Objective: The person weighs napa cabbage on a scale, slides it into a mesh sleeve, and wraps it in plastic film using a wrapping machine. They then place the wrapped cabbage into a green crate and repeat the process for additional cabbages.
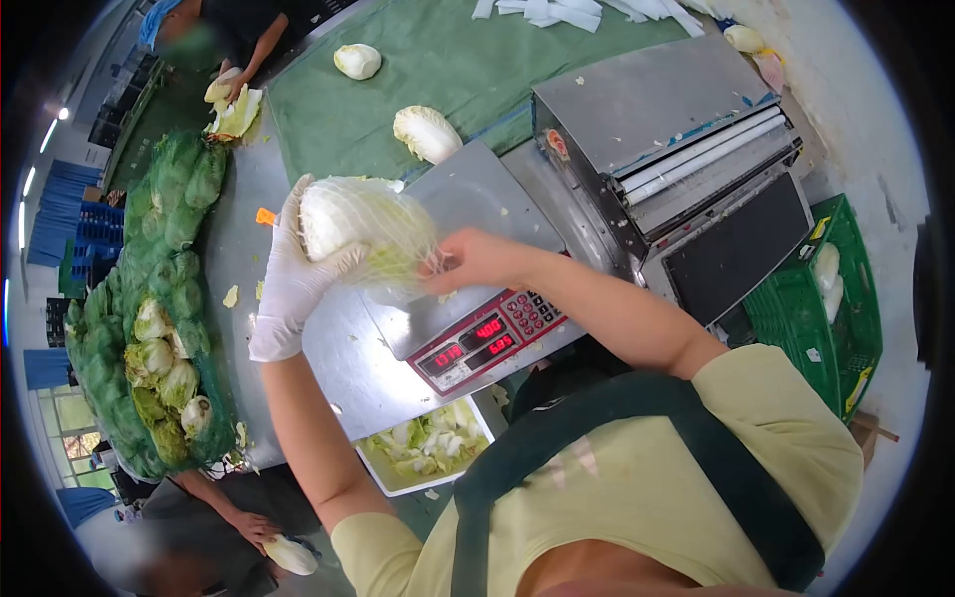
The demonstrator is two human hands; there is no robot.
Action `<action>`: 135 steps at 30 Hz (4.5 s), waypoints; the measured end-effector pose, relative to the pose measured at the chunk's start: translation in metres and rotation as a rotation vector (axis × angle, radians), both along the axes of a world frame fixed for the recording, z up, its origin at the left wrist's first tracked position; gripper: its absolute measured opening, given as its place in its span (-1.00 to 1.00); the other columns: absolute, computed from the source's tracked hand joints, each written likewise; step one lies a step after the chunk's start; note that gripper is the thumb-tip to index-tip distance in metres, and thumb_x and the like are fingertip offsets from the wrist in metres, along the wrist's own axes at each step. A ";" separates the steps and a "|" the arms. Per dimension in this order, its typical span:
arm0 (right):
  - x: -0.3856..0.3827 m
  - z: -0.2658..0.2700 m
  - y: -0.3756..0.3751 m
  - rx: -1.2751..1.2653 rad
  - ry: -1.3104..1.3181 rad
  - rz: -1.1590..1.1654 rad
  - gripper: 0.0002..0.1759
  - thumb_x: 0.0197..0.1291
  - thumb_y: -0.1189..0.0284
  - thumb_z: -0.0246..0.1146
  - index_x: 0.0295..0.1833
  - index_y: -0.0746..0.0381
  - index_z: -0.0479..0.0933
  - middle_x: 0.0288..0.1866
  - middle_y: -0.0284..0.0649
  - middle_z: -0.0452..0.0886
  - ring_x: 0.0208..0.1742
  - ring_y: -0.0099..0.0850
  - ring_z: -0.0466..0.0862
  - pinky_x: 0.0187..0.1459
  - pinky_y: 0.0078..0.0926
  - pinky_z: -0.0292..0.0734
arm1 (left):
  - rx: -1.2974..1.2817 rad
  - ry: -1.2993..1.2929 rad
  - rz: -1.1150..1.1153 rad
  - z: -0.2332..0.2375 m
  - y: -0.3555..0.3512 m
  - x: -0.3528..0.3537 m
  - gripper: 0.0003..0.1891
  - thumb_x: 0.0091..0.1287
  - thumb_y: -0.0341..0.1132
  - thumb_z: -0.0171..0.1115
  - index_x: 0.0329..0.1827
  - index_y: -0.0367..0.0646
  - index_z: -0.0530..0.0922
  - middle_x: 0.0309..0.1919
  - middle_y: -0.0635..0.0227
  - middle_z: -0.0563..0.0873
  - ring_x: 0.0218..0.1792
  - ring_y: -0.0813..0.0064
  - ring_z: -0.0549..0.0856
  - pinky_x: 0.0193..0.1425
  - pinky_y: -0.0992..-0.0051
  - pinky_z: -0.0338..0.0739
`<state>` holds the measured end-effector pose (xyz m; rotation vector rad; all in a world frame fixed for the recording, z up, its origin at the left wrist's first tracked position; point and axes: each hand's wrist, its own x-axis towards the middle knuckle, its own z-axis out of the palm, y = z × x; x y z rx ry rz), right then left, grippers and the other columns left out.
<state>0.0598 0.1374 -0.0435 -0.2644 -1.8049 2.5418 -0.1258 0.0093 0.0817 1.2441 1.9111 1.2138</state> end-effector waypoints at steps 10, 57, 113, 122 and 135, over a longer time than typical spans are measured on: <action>-0.029 0.001 -0.013 0.161 -0.031 0.112 -0.61 0.15 0.32 0.38 -0.01 0.32 0.51 -0.03 -0.19 0.67 -0.16 -0.49 0.65 -0.17 -0.49 0.55 | -0.264 -0.127 0.211 -0.005 0.006 -0.037 -0.19 0.16 -0.04 0.44 0.39 -0.19 0.25 0.17 0.22 0.54 0.14 0.40 0.57 0.10 0.41 0.56; -0.009 0.038 -0.024 0.693 0.029 -0.538 -0.73 0.21 0.29 0.28 -0.20 0.30 0.55 -0.32 -0.13 0.66 -0.27 -0.22 0.65 -0.21 -0.38 0.48 | 0.463 0.872 0.354 -0.148 -0.115 0.134 0.21 -0.23 -0.36 0.67 0.48 0.07 -0.02 0.38 0.05 0.12 0.41 -0.13 0.21 0.39 -0.04 0.27; 0.010 0.059 -0.019 1.171 -0.036 -0.455 -0.15 0.08 0.13 0.35 0.40 0.26 0.18 0.46 0.17 0.13 0.44 0.07 0.20 0.38 -0.10 0.18 | 0.160 -0.400 0.246 -0.098 -0.016 0.031 -0.59 0.39 -0.34 0.21 0.25 -0.31 0.47 -0.06 0.35 0.67 0.00 0.57 0.60 0.10 0.54 0.50; 0.050 0.033 0.015 0.495 0.005 -0.194 0.05 -0.07 0.30 0.43 0.52 0.15 0.00 0.47 0.05 0.15 0.48 -0.13 0.20 0.43 -0.24 0.12 | 0.220 -0.391 0.000 -0.080 -0.001 0.010 -0.89 0.27 -0.42 0.34 -0.25 -0.19 0.55 -0.32 0.51 0.63 -0.24 0.65 0.58 -0.07 0.60 0.47; 0.065 0.014 0.034 0.357 0.093 -0.257 0.02 0.03 0.30 0.38 0.54 0.18 -0.05 0.43 -0.06 0.22 0.45 -0.25 0.24 0.44 -0.31 0.09 | 0.145 -0.269 0.021 -0.099 0.061 -0.031 -0.62 0.24 -0.51 0.31 0.14 -0.22 0.56 0.07 0.30 0.66 0.01 0.59 0.61 0.15 0.55 0.48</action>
